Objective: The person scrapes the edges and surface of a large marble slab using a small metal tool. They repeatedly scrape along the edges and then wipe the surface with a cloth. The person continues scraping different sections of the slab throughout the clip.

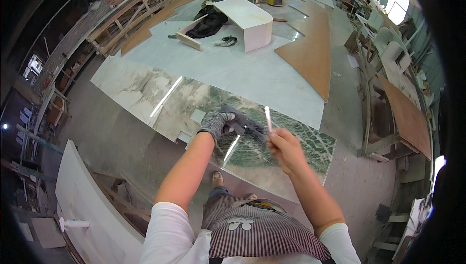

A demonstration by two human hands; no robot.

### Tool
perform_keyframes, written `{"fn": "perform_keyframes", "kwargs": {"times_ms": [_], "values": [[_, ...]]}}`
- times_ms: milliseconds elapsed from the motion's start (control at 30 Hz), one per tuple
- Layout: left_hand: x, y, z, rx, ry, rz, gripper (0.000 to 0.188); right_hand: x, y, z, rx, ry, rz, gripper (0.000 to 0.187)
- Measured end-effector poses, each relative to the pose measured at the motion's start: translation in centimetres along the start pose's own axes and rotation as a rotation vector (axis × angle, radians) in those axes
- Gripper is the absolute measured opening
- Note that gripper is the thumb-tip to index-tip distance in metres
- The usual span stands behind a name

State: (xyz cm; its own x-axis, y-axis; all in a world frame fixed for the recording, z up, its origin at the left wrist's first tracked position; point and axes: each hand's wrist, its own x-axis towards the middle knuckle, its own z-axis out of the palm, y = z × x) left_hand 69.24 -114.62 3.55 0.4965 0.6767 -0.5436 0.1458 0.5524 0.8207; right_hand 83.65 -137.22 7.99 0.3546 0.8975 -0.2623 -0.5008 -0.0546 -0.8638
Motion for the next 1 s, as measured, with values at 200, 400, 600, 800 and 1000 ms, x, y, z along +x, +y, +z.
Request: {"fn": "perform_keyframes", "kwargs": {"times_ms": [200,400,600,800,1000], "values": [[0.2,-1.4,0.1,0.166,-0.004,-0.029,0.028,9.4,4.7,3.6,-0.018,0.048,0.009,0.022],[-2.2,-1.2,-4.8,-0.168,-0.147,0.070,0.046,12.6,7.7,1.2,-0.134,0.160,0.080,0.020],[-11.3,0.3,-11.8,-0.155,0.054,0.398,0.024,8.7,2.7,5.0,-0.069,0.204,-0.045,0.014],[-15.6,-6.5,-18.4,-0.325,0.324,0.392,0.035,5.4,1.4,8.8,-0.523,-0.144,-0.189,0.007],[-15.0,-12.4,-17.2,-0.046,0.348,0.602,0.033,6.6,6.2,14.0,-1.131,-0.498,-0.184,0.010]]}}
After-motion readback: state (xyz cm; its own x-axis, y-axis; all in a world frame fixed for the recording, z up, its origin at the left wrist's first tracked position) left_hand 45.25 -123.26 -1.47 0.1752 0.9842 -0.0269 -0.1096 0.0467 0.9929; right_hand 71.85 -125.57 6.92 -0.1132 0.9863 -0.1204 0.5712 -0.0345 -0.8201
